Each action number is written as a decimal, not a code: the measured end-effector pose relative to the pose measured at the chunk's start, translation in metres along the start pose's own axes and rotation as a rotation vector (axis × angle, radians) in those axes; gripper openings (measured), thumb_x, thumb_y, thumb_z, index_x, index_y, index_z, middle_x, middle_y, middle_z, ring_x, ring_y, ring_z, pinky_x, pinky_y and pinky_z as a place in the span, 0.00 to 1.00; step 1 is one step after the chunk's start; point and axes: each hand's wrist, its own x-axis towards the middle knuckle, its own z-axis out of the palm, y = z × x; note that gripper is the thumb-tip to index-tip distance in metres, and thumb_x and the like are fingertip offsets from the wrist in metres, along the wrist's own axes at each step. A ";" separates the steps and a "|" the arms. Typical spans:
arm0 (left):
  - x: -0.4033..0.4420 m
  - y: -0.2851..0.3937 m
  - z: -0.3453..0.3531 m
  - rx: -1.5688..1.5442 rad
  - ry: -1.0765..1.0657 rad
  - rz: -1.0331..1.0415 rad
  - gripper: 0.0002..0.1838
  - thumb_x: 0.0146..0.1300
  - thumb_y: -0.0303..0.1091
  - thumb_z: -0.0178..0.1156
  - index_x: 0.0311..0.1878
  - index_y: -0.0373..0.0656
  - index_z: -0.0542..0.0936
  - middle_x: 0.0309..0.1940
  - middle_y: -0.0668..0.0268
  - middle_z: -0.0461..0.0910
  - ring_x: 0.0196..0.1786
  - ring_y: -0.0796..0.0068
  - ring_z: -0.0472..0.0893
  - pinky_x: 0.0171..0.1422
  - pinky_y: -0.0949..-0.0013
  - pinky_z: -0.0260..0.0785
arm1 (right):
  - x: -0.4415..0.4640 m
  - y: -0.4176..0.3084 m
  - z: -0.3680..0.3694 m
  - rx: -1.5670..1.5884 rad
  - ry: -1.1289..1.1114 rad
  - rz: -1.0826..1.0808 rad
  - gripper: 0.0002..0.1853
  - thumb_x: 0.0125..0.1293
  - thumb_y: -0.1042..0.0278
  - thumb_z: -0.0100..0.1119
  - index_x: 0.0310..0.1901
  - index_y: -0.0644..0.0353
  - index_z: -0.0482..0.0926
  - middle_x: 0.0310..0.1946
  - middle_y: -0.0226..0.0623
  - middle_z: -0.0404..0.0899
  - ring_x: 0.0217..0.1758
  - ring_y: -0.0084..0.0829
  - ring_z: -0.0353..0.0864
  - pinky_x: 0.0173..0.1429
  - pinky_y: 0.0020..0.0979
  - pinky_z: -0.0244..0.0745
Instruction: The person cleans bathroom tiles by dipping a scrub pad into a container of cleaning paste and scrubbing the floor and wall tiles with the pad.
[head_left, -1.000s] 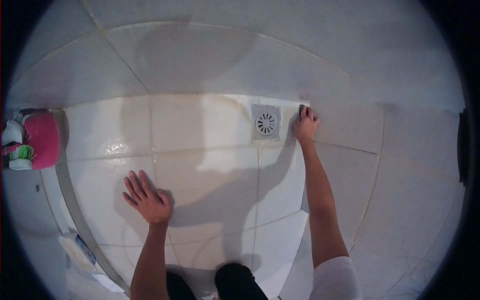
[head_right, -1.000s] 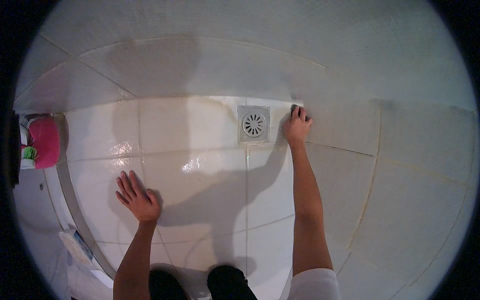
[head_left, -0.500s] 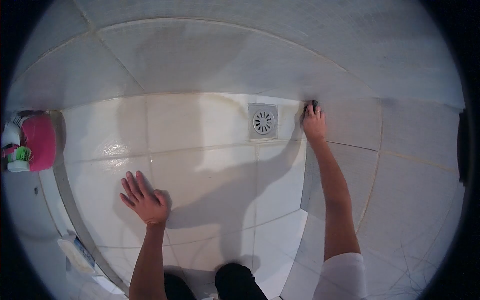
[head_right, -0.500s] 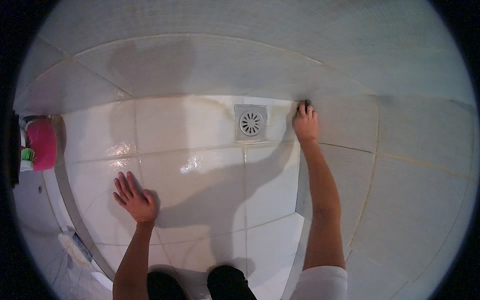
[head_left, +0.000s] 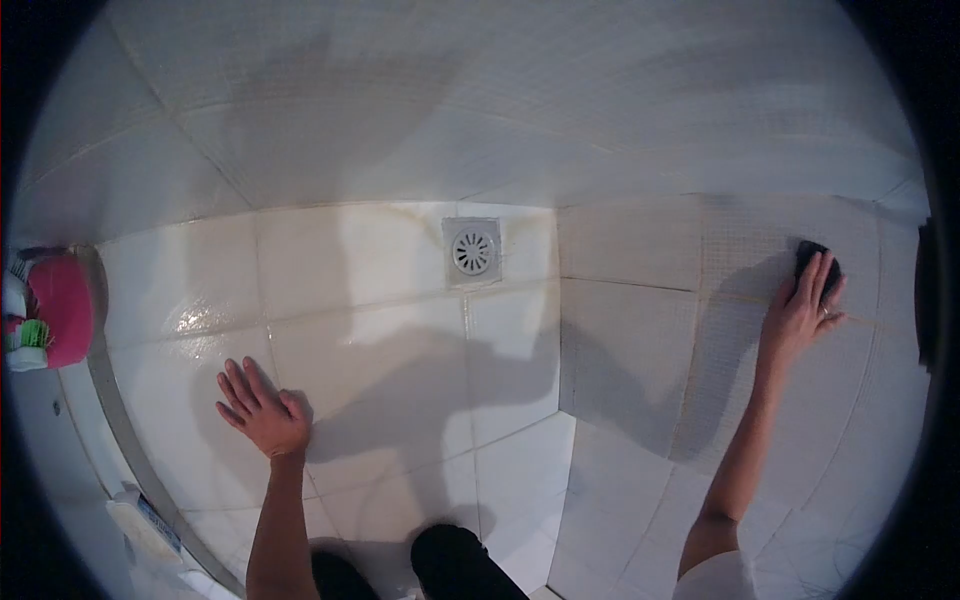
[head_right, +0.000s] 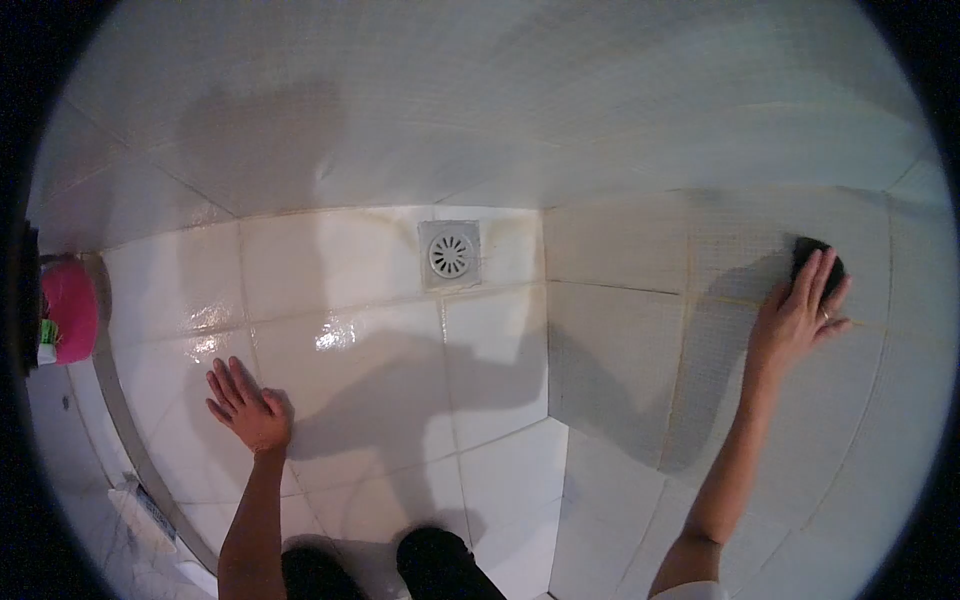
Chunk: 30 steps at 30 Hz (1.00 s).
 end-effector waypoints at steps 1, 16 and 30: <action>0.001 0.001 0.000 -0.009 0.007 0.001 0.38 0.58 0.42 0.43 0.74 0.44 0.54 0.75 0.55 0.48 0.77 0.50 0.46 0.74 0.37 0.33 | 0.006 0.003 0.003 0.040 0.013 0.043 0.30 0.63 0.72 0.53 0.69 0.54 0.63 0.73 0.32 0.56 0.75 0.47 0.51 0.72 0.60 0.46; -0.001 0.001 0.000 0.027 0.015 -0.007 0.36 0.59 0.43 0.41 0.73 0.44 0.55 0.75 0.57 0.49 0.77 0.51 0.47 0.74 0.38 0.35 | 0.001 -0.009 -0.004 0.353 -0.121 -0.045 0.34 0.55 0.76 0.58 0.67 0.55 0.65 0.70 0.35 0.61 0.70 0.44 0.60 0.69 0.45 0.54; 0.001 0.004 -0.005 0.025 0.005 -0.016 0.37 0.59 0.43 0.40 0.74 0.45 0.52 0.76 0.58 0.45 0.78 0.53 0.42 0.75 0.39 0.31 | -0.056 -0.084 -0.004 0.734 -0.253 -0.210 0.28 0.51 0.77 0.58 0.58 0.63 0.74 0.61 0.42 0.72 0.61 0.41 0.70 0.66 0.45 0.60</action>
